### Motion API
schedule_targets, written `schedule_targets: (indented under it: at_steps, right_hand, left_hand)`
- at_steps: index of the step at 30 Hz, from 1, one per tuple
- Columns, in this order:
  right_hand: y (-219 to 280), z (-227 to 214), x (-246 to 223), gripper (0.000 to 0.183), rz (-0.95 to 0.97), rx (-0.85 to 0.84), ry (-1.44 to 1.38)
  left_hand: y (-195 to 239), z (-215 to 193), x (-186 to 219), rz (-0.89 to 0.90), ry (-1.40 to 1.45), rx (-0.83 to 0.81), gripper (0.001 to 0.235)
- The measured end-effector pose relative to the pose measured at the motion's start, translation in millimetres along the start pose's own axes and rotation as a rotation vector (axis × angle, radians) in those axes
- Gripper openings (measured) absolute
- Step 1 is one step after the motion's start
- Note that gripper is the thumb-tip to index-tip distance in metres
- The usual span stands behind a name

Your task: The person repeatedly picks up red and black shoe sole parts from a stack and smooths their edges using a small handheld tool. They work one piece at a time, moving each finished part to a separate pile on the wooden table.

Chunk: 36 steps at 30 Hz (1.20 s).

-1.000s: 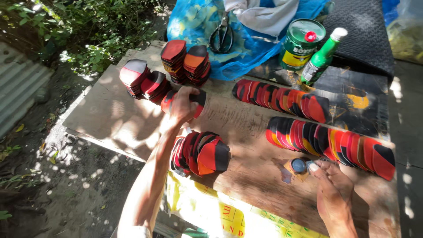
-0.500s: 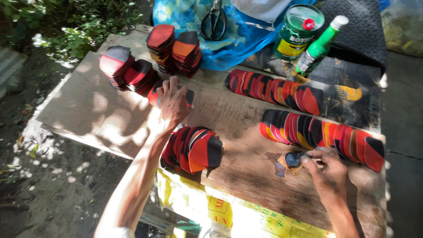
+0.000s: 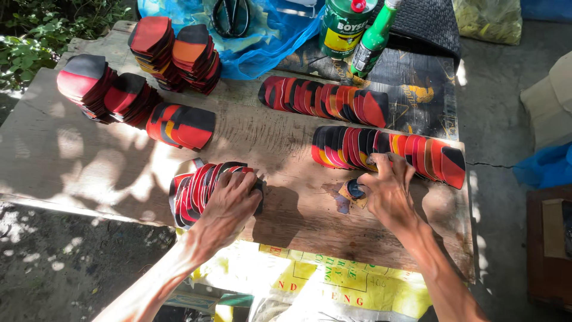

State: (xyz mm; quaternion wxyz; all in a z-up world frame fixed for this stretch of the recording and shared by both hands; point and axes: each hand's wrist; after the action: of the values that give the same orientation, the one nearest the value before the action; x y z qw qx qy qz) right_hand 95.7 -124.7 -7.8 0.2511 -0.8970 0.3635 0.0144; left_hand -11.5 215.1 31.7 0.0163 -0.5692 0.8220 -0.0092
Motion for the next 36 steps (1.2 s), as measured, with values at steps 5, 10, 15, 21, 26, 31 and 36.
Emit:
schedule_targets:
  at_steps: [5,10,15,21,26,31,36]
  right_hand:
    - [-3,3,-2,0.015,-0.009,-0.020,0.000]
    - [-8,1,-8,0.013,-0.002,-0.059,-0.008]
    - [-5,-9,-9,0.014,0.055,-0.018,-0.096]
    - [4,-19,-17,0.014,0.079,0.056,-0.041]
    - [13,-29,-17,0.018,0.160,0.097,-0.047]
    - [32,-38,-18,0.025,0.253,0.296,-0.183]
    - [41,-14,-27,0.014,0.623,0.524,-1.231]
  left_hand:
    - [-1,-5,4,-0.020,0.014,0.014,0.020]
    - [3,-2,3,0.032,0.013,0.133,0.024]
    - [9,12,-2,0.100,-0.027,0.032,0.020]
    - [9,3,-7,0.019,0.233,-0.104,0.022]
    - [-2,-43,-7,-0.172,0.610,-0.158,0.033]
    - [-21,-30,17,-0.075,1.397,0.229,0.038]
    - [-64,44,84,-0.431,2.084,0.072,0.041]
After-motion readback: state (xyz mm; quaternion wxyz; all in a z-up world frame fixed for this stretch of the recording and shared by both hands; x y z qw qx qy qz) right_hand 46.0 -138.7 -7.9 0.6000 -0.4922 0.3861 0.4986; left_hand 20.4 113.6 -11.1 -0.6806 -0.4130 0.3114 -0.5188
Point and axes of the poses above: each hand's wrist, its own y-axis away from the middle knuckle, its own z-axis out of the palm, x = y × z, and after that the axes turned 4 degrees about -z, right-handed
